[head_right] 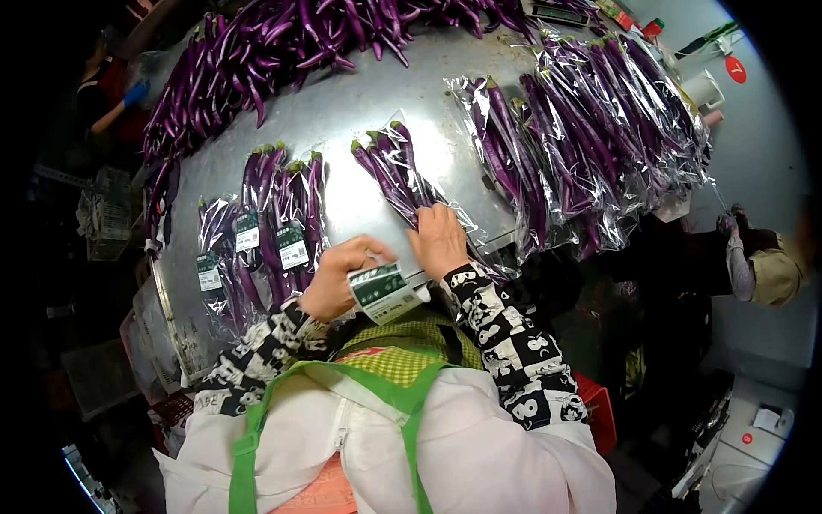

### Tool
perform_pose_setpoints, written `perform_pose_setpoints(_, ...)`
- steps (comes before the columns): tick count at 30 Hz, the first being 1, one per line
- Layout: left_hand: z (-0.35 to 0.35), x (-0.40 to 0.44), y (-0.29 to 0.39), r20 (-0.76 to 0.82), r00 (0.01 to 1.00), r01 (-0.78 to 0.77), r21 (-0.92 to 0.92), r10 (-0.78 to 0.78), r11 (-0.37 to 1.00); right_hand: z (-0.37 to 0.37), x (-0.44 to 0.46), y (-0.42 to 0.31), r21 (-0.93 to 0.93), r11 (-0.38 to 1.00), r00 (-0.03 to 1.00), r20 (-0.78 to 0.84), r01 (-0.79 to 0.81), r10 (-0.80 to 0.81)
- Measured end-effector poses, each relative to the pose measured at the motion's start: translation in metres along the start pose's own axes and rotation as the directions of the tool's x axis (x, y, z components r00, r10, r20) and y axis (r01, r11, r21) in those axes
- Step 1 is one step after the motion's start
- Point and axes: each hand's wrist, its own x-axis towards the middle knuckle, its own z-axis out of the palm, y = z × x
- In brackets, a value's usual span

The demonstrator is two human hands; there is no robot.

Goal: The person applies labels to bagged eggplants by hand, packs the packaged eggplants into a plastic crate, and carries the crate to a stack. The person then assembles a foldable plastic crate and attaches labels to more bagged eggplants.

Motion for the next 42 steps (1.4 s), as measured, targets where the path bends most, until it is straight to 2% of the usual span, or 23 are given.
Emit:
perform_pose_setpoints(1,0.012,0.011,0.003,-0.059,0.997,0.039,-0.165,-0.049,0.985,-0.004,0.002,0.006,0.04,0.999,0.995,0.095,0.022,-0.026)
perform_pose_setpoints(2,0.019,0.021,0.009,0.006,0.93,0.325,-0.478,-0.367,0.816,-0.01,0.001,0.013,0.082,0.996,0.981,0.189,0.037,-0.052)
perform_pose_setpoints(3,0.028,0.027,0.006,-0.093,0.947,0.196,-0.593,-0.309,0.781,-0.031,0.001,0.003,0.327,0.941,0.984,0.178,-0.088,0.03)
perform_pose_setpoints(4,0.033,0.033,-0.002,-0.203,0.945,0.051,-0.683,-0.257,0.729,-0.035,0.003,0.007,0.397,0.893,0.972,0.176,-0.213,0.153)
perform_pose_setpoints(6,0.029,0.03,-0.009,-0.123,0.949,0.127,-0.692,-0.29,0.711,-0.076,0.003,-0.008,0.817,0.35,0.884,0.376,-0.458,0.278)
perform_pose_setpoints(7,0.029,0.028,-0.012,-0.12,0.948,0.163,-0.611,-0.295,0.774,-0.092,0.0,-0.012,0.883,0.171,0.894,0.406,-0.438,0.191)
perform_pose_setpoints(8,0.03,0.026,-0.014,-0.115,0.947,0.198,-0.523,-0.299,0.829,-0.099,-0.004,-0.019,0.882,0.168,0.891,0.408,-0.441,0.197)
perform_pose_setpoints(11,0.035,0.028,-0.012,-0.149,0.958,0.133,-0.528,-0.246,0.839,-0.112,-0.01,-0.035,0.829,0.388,0.912,0.4,-0.404,0.095)
perform_pose_setpoints(12,0.038,0.029,-0.012,-0.145,0.958,0.138,-0.529,-0.249,0.837,-0.11,-0.011,-0.036,0.828,0.385,0.911,0.401,-0.407,0.099)
perform_pose_setpoints(14,0.041,0.031,-0.012,-0.329,0.932,0.037,-0.333,-0.153,0.942,-0.104,-0.013,-0.035,0.845,0.293,0.894,0.426,-0.448,0.138)
perform_pose_setpoints(15,0.039,0.028,-0.012,-0.293,0.947,0.053,-0.251,-0.128,0.966,-0.101,-0.015,-0.032,0.835,0.34,0.901,0.412,-0.433,0.137)
perform_pose_setpoints(21,0.044,0.023,-0.02,-0.246,0.93,0.15,-0.421,-0.272,0.895,-0.097,-0.018,-0.032,0.869,0.251,0.904,0.399,-0.427,0.154)
perform_pose_setpoints(28,0.059,0.016,-0.058,-0.276,0.899,0.187,-0.461,-0.34,0.868,-0.08,-0.013,-0.022,0.841,0.32,0.894,0.364,-0.436,0.261)
perform_pose_setpoints(30,0.062,0.01,-0.067,-0.255,0.828,0.373,-0.415,-0.5,0.83,-0.068,-0.005,-0.013,0.646,0.709,0.96,0.188,-0.281,0.209)
perform_pose_setpoints(32,0.065,-0.001,-0.082,-0.235,0.778,0.53,-0.252,-0.583,0.81,-0.058,0.009,-0.008,0.63,0.73,0.963,0.138,-0.264,0.23)
perform_pose_setpoints(34,0.054,-0.021,-0.096,-0.017,0.778,0.624,0.132,-0.628,0.77,-0.048,0.03,0.003,0.339,0.935,0.992,-0.019,-0.108,0.122)
perform_pose_setpoints(36,0.043,-0.029,-0.076,0.149,0.722,0.457,0.63,-0.676,0.628,-0.021,0.05,0.02,0.281,0.931,0.972,0.065,-0.234,0.225)
perform_pose_setpoints(37,0.041,-0.03,-0.067,0.252,0.682,0.424,0.629,-0.687,0.651,0.0,0.056,0.033,0.254,0.93,0.964,0.064,-0.266,0.259)
perform_pose_setpoints(38,0.048,-0.046,-0.073,0.16,0.833,0.336,0.614,-0.53,0.714,0.024,0.059,0.043,0.344,0.889,0.952,0.049,-0.301,0.303)
perform_pose_setpoints(39,0.048,-0.042,-0.059,0.192,0.891,0.22,0.61,-0.412,0.761,0.032,0.068,0.045,0.536,0.749,0.92,0.205,-0.39,0.333)
perform_pose_setpoints(40,0.046,-0.034,-0.041,0.22,0.931,0.106,0.601,-0.291,0.792,0.033,0.07,0.03,0.417,0.863,0.951,0.011,-0.284,0.308)
perform_pose_setpoints(41,0.048,-0.025,-0.03,0.23,0.931,0.096,0.596,-0.284,0.797,0.034,0.076,0.018,0.407,0.884,0.963,-0.031,-0.231,0.266)
perform_pose_setpoints(42,0.052,-0.016,-0.019,0.297,0.951,-0.053,0.432,-0.086,0.9,0.04,0.08,0.008,0.464,0.863,0.97,-0.035,-0.198,0.241)
